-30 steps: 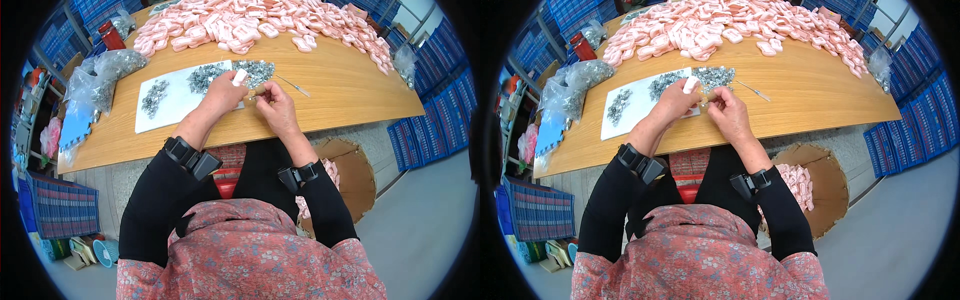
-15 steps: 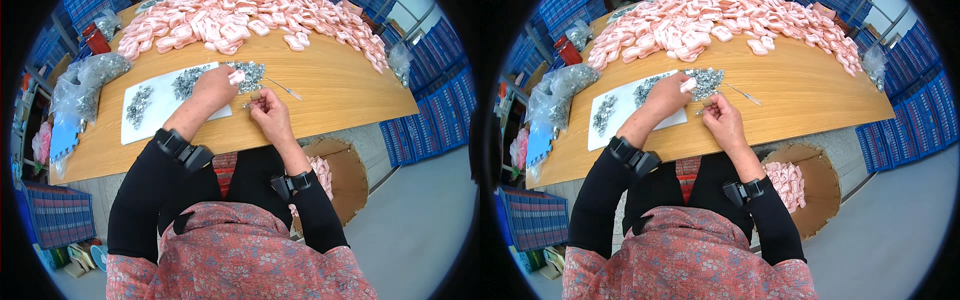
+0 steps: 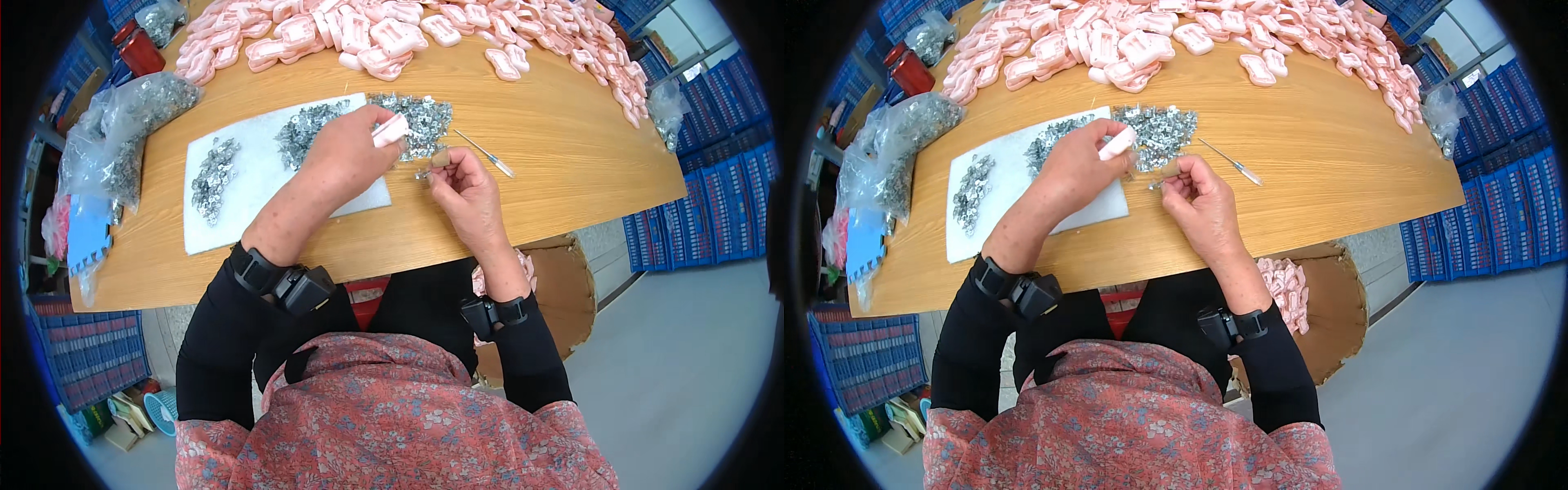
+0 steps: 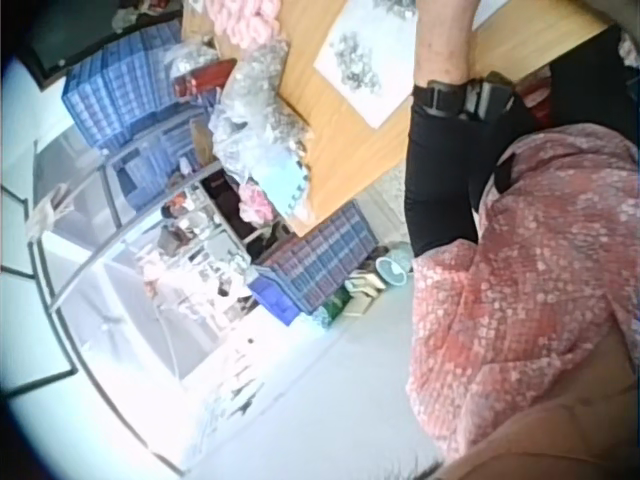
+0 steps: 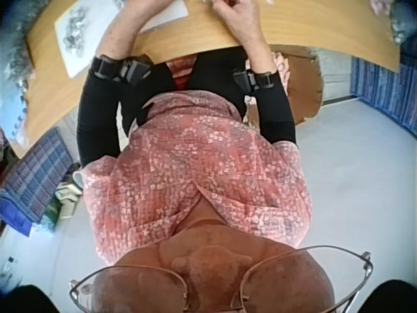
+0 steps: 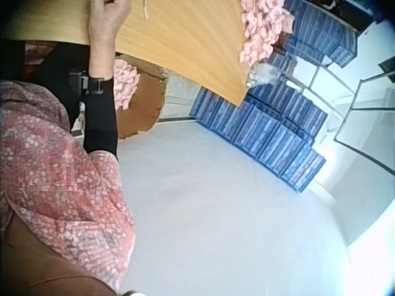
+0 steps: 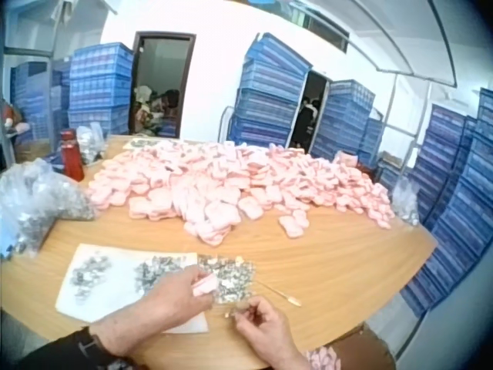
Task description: The person assembles small pink plastic housings by inserting metal components into them. They pick up a housing, insert a metal piece, and place the finished unit on the table. The process is repeated continuously with parts from piles on the table.
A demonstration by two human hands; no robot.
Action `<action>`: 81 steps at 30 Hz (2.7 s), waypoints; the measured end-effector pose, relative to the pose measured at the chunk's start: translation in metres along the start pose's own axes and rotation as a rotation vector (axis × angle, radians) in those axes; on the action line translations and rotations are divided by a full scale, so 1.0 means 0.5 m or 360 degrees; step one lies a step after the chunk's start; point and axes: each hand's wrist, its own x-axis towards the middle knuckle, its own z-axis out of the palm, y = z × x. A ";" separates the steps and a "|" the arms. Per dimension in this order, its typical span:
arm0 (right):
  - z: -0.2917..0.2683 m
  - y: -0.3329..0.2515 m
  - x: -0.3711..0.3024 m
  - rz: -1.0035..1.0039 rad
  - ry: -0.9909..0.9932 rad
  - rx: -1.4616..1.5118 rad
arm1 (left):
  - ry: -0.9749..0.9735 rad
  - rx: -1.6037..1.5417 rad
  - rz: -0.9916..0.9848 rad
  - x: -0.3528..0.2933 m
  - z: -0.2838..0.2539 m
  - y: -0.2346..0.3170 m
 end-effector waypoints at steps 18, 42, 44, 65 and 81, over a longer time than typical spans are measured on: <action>0.021 -0.117 -0.014 -0.0080 -0.0170 -0.0035 | -0.0518 -0.1735 -0.0241 -0.074 -0.012 0.001; 0.078 -0.199 -0.006 -0.0385 -0.0442 -0.0683 | -0.0685 -0.2507 -0.0414 -0.151 0.037 -0.054; 0.079 -0.196 -0.003 -0.0422 -0.0478 -0.0804 | -0.0708 -0.2484 -0.0457 -0.153 0.038 -0.053; 0.068 -0.196 0.001 0.0114 -0.0684 -0.0970 | -0.0797 -0.2324 -0.0736 -0.167 0.046 -0.057; 0.043 -0.139 -0.006 0.0737 -0.0619 0.0095 | -0.0464 -0.1248 -0.0116 -0.171 0.028 -0.073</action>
